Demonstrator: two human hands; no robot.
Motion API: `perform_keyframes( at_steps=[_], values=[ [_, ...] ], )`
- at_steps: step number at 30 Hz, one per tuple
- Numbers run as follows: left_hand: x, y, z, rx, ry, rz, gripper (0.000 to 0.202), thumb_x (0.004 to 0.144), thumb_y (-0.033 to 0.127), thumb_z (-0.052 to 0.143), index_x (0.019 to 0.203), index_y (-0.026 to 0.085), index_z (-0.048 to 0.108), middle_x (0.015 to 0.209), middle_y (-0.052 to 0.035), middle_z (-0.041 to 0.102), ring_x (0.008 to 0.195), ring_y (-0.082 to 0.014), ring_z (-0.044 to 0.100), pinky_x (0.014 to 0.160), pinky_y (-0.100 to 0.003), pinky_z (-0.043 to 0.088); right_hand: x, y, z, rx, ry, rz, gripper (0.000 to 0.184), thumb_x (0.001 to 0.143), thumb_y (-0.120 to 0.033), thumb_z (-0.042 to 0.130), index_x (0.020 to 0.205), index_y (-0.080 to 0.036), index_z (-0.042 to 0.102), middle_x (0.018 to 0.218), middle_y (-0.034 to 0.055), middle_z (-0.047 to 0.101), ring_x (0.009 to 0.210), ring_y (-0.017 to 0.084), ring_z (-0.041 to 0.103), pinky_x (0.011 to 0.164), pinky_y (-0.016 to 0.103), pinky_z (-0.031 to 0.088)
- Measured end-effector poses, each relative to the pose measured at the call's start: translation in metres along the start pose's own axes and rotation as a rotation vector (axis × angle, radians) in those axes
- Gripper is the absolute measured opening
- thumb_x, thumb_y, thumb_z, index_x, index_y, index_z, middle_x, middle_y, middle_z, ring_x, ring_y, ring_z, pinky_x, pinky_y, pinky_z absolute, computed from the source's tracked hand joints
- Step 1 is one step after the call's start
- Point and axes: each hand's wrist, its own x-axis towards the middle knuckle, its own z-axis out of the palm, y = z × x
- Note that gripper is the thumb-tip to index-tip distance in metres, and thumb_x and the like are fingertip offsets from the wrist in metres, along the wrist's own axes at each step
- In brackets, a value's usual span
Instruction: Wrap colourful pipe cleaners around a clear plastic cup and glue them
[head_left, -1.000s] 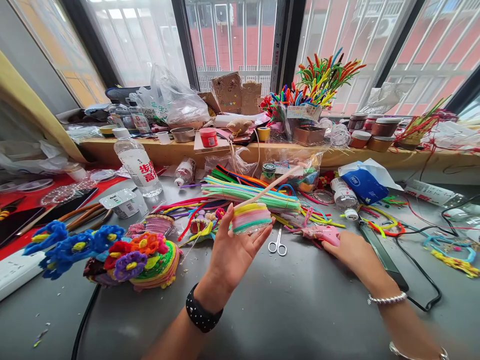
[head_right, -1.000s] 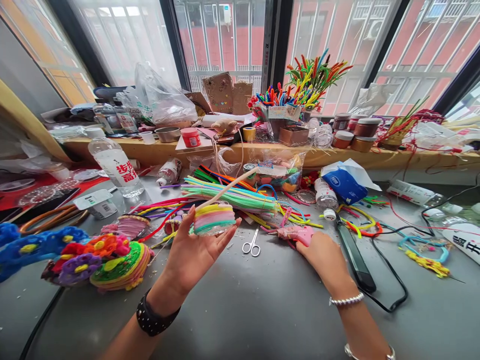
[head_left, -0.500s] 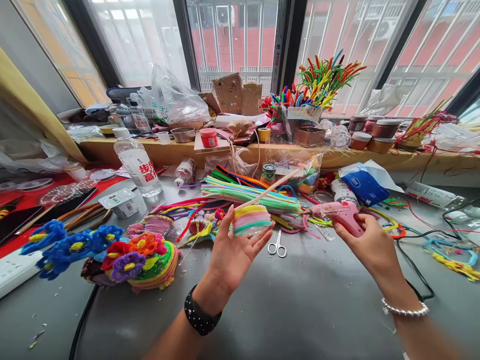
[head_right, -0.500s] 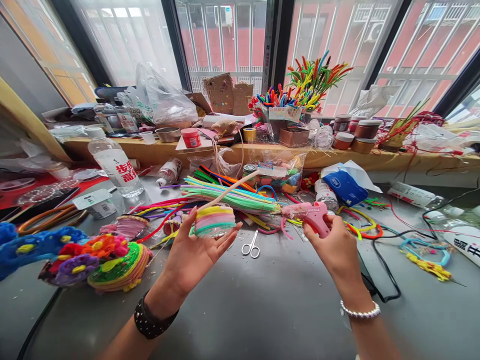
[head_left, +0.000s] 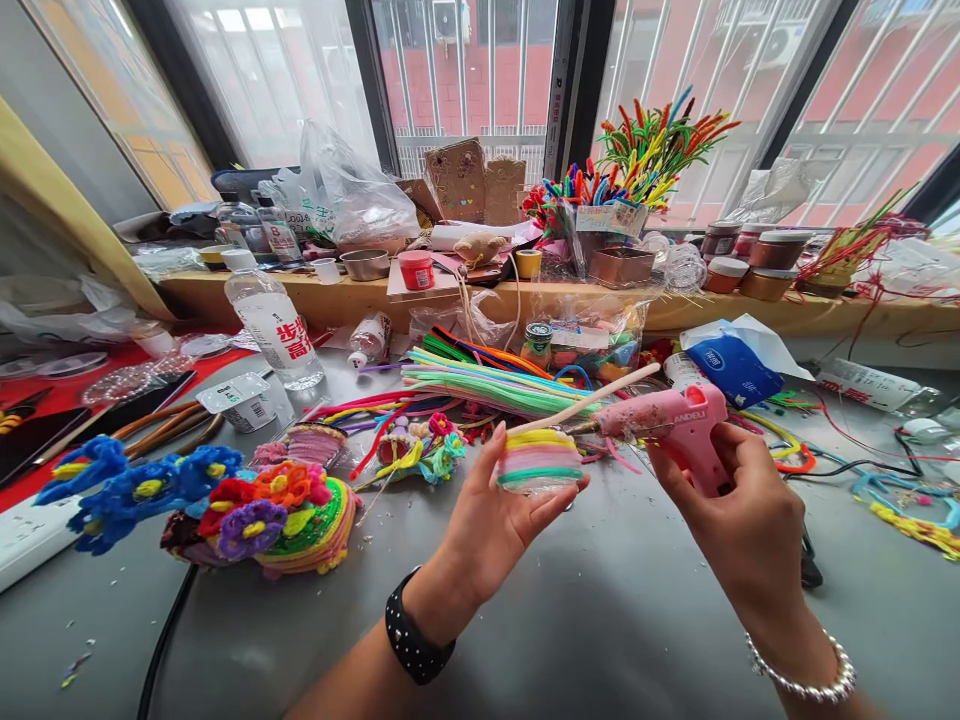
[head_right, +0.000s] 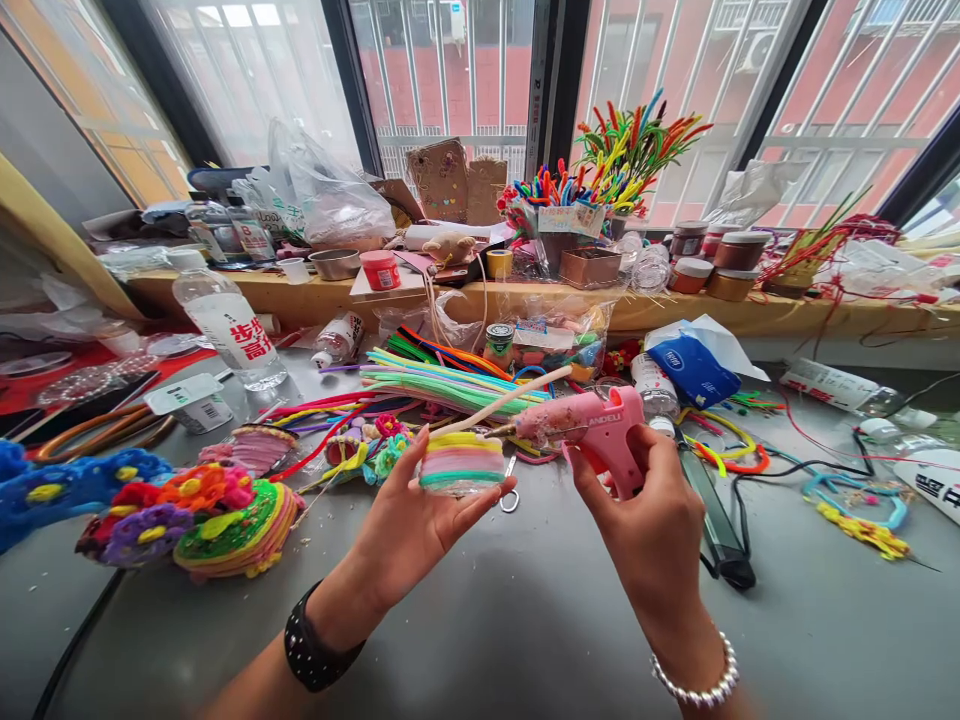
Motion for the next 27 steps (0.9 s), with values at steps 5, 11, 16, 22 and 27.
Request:
perform_keyframes(
  at_steps=[5,11,16,22,27],
  values=[
    [0.0010,-0.0049,-0.0014,0.032,-0.016,-0.026,0.059,0.080,0.049,0.054,0.122,0.007,0.048,0.099,-0.0122,0.069,0.084,-0.0246,0.070,0.079,-0.026,0.054,-0.0021,-0.0024,0.0012,-0.030,0.030,-0.091,0.065,0.067,-0.068,0.054,0.098,-0.011,0.059,0.069,0.0099,0.065,0.057,0.022,0.061,0.055,0.031,0.046],
    [0.0017,-0.0060,0.0017,0.073,-0.008,-0.039,0.052,0.083,0.048,0.048,0.116,0.008,0.051,0.097,-0.0090,0.070,0.084,-0.0233,0.070,0.081,-0.026,0.053,-0.0049,-0.0030,0.0017,-0.077,0.044,-0.234,0.055,0.074,-0.063,0.052,0.089,-0.011,0.061,0.055,0.0030,0.059,0.045,0.015,0.050,0.048,0.026,0.039],
    [0.0036,-0.0074,-0.0020,0.083,-0.014,-0.038,0.054,0.083,0.049,0.049,0.119,0.009,0.049,0.099,-0.0091,0.069,0.086,-0.0240,0.069,0.089,-0.031,0.050,-0.0037,-0.0032,0.0027,-0.106,0.055,-0.327,0.048,0.078,-0.061,0.049,0.081,-0.014,0.060,0.052,0.0008,0.055,0.042,0.013,0.044,0.046,0.025,0.036],
    [0.0036,-0.0088,-0.0020,0.067,-0.009,-0.059,0.056,0.082,0.049,0.050,0.118,0.007,0.051,0.098,-0.0104,0.070,0.086,-0.0256,0.069,0.082,-0.030,0.054,-0.0037,-0.0005,0.0040,-0.143,0.063,-0.390,0.045,0.081,-0.059,0.047,0.076,-0.015,0.058,0.051,0.0002,0.053,0.041,0.012,0.042,0.045,0.025,0.034],
    [0.0032,-0.0090,-0.0010,0.041,-0.015,-0.065,0.057,0.082,0.046,0.051,0.123,0.007,0.048,0.097,-0.0115,0.070,0.085,-0.0263,0.069,0.079,-0.031,0.054,-0.0043,-0.0011,0.0046,-0.165,0.080,-0.408,0.043,0.081,-0.058,0.046,0.075,-0.016,0.056,0.049,-0.0023,0.048,0.040,0.011,0.037,0.044,0.024,0.032]
  ],
)
